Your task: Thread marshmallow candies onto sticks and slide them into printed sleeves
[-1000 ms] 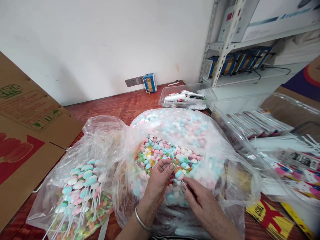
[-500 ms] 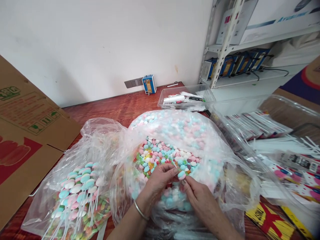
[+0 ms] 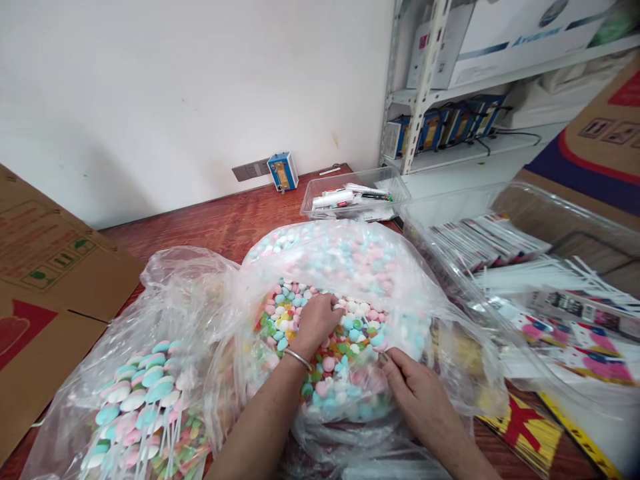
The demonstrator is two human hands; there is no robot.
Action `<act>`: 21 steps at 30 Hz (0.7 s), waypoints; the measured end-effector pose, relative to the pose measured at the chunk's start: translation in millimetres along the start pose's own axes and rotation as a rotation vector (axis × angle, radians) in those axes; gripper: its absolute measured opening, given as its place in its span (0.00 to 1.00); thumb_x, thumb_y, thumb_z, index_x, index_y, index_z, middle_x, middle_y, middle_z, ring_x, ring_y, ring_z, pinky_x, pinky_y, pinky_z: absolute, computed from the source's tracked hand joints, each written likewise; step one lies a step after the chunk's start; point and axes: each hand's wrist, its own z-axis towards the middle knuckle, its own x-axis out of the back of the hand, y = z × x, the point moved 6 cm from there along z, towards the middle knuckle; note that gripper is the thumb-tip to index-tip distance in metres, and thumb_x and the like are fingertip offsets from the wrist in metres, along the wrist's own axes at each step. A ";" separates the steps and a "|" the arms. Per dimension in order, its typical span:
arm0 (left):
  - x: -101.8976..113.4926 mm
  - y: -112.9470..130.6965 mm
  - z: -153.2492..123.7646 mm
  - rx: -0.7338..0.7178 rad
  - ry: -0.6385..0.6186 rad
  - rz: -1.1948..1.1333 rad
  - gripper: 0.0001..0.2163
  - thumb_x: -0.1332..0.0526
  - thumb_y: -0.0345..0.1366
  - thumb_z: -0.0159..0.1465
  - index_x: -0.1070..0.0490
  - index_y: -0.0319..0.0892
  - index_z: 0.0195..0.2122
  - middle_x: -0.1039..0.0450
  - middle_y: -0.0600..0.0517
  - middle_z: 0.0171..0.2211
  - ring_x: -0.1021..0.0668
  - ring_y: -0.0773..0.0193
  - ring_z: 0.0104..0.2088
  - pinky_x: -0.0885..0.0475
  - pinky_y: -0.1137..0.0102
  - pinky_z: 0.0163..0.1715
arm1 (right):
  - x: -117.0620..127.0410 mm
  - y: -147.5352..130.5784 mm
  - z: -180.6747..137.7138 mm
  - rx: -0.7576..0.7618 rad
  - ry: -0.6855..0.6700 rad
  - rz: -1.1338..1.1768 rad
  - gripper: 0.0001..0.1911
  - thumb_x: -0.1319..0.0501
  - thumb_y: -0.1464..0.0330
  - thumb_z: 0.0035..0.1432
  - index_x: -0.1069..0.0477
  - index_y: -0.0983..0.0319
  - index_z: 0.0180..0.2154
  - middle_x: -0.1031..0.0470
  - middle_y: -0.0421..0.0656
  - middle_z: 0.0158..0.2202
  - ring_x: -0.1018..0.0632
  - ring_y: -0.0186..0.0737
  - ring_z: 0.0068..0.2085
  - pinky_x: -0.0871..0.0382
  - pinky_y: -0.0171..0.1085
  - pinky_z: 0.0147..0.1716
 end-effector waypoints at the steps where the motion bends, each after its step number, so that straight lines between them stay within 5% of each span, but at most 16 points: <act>1: 2.2 -0.7 -0.9 0.003 -0.008 -0.028 0.03 0.35 0.34 0.53 0.26 0.41 0.27 0.26 0.49 0.25 0.24 0.57 0.33 0.33 0.66 0.36 | 0.5 -0.2 -0.5 0.001 0.002 0.007 0.17 0.54 0.59 0.65 0.40 0.57 0.26 0.31 0.38 0.22 0.27 0.41 0.27 0.40 0.35 0.27; 6: 10.3 6.7 -27.9 0.019 -0.103 -0.343 0.14 0.39 0.42 0.61 0.28 0.39 0.44 0.22 0.47 0.36 0.21 0.62 0.33 0.27 0.69 0.35 | 5.0 -14.0 2.8 0.023 0.074 0.160 0.17 0.52 0.59 0.66 0.38 0.58 0.27 0.32 0.37 0.23 0.30 0.37 0.26 0.39 0.33 0.26; 11: -1.3 21.5 -72.0 0.124 -0.249 -0.936 0.16 0.30 0.43 0.54 0.27 0.39 0.39 0.24 0.50 0.33 0.22 0.65 0.31 0.26 0.70 0.36 | 11.1 -27.1 9.1 0.023 0.206 0.284 0.14 0.48 0.57 0.65 0.34 0.59 0.33 0.28 0.37 0.27 0.28 0.36 0.29 0.36 0.32 0.29; 21: -14.1 30.2 -89.8 0.097 -0.216 -1.035 0.16 0.27 0.37 0.52 0.25 0.41 0.40 0.21 0.48 0.38 0.21 0.63 0.39 0.28 0.70 0.42 | 10.6 -24.9 8.9 -0.010 0.164 0.305 0.11 0.46 0.60 0.63 0.32 0.60 0.37 0.25 0.39 0.30 0.26 0.39 0.32 0.35 0.33 0.31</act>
